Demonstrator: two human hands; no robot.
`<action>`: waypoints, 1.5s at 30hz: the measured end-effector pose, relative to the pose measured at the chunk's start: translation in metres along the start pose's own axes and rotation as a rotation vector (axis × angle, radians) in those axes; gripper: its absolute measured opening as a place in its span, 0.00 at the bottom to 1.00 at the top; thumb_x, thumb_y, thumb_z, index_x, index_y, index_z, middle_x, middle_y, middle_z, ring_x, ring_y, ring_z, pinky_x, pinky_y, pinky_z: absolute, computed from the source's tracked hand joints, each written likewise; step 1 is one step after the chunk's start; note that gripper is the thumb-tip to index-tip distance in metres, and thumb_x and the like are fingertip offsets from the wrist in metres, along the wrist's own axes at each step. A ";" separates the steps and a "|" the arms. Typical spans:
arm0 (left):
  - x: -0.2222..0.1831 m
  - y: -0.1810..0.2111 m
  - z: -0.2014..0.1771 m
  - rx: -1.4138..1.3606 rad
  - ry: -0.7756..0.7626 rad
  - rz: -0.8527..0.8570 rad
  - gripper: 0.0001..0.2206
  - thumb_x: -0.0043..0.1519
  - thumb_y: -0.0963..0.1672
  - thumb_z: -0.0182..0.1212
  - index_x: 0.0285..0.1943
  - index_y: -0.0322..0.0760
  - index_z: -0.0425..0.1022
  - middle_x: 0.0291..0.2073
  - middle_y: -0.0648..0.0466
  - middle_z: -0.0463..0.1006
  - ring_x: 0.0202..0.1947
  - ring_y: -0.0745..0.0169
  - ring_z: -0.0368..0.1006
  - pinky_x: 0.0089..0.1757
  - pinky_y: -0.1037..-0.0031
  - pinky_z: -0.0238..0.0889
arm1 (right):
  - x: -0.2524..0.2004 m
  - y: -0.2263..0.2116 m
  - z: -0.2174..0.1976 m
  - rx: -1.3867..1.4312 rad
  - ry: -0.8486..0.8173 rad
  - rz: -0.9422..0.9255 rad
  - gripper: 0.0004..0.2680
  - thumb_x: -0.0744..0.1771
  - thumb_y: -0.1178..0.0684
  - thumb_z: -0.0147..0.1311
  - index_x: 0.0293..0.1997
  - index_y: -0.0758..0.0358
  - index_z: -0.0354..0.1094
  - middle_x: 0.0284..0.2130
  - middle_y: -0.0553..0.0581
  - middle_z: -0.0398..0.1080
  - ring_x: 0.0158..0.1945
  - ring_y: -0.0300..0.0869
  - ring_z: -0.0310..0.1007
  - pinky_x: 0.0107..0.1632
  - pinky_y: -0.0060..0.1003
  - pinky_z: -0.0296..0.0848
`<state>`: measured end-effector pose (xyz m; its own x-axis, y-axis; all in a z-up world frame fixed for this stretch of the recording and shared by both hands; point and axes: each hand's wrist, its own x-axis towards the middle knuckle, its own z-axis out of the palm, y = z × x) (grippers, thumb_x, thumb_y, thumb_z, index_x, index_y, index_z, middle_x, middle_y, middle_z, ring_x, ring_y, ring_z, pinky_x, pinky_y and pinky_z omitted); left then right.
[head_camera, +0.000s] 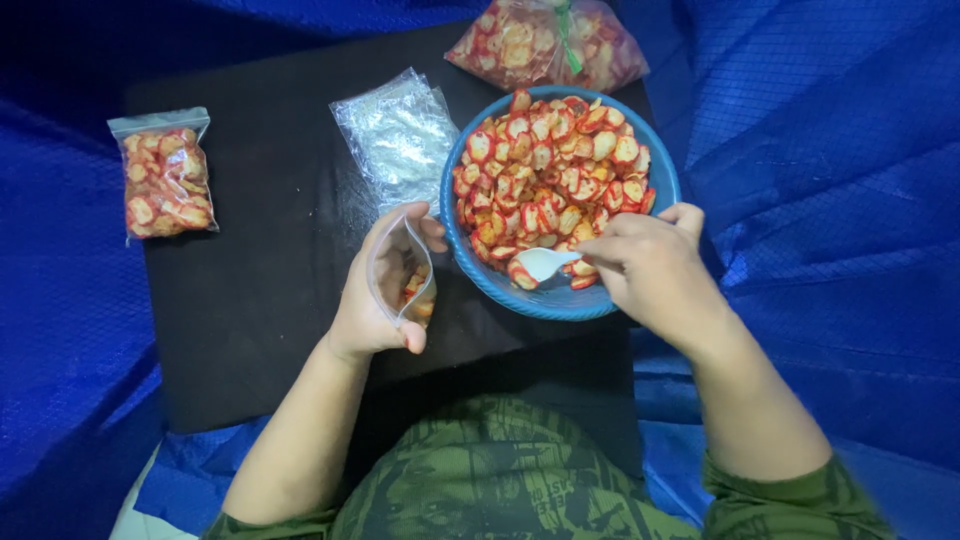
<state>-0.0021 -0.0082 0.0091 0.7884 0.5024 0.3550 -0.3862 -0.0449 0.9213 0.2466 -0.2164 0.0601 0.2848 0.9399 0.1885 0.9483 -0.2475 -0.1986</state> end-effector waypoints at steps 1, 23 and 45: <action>0.000 0.000 0.001 0.000 0.002 0.000 0.63 0.28 0.59 0.83 0.74 0.32 0.57 0.53 0.37 0.70 0.52 0.45 0.68 0.55 0.57 0.60 | 0.000 0.000 -0.007 0.000 -0.001 -0.002 0.04 0.66 0.51 0.59 0.36 0.38 0.79 0.30 0.41 0.74 0.38 0.37 0.74 0.58 0.46 0.52; 0.007 0.033 0.013 0.294 0.021 -0.003 0.50 0.42 0.62 0.71 0.72 0.38 0.59 0.64 0.50 0.67 0.63 0.57 0.70 0.62 0.66 0.65 | 0.035 -0.100 -0.096 0.074 0.422 -0.296 0.08 0.67 0.64 0.62 0.43 0.51 0.81 0.35 0.49 0.74 0.36 0.42 0.71 0.53 0.48 0.48; -0.018 0.061 -0.013 -0.657 -0.258 0.059 0.48 0.53 0.65 0.67 0.75 0.36 0.60 0.62 0.51 0.70 0.61 0.58 0.69 0.65 0.63 0.61 | -0.015 -0.096 -0.060 0.304 0.215 -0.218 0.15 0.64 0.56 0.65 0.56 0.68 0.71 0.51 0.66 0.72 0.57 0.57 0.70 0.62 0.51 0.66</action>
<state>-0.0461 -0.0090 0.0567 0.8140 0.2913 0.5025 -0.5770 0.5053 0.6417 0.1598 -0.2208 0.1342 0.1356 0.8840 0.4474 0.9144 0.0622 -0.4001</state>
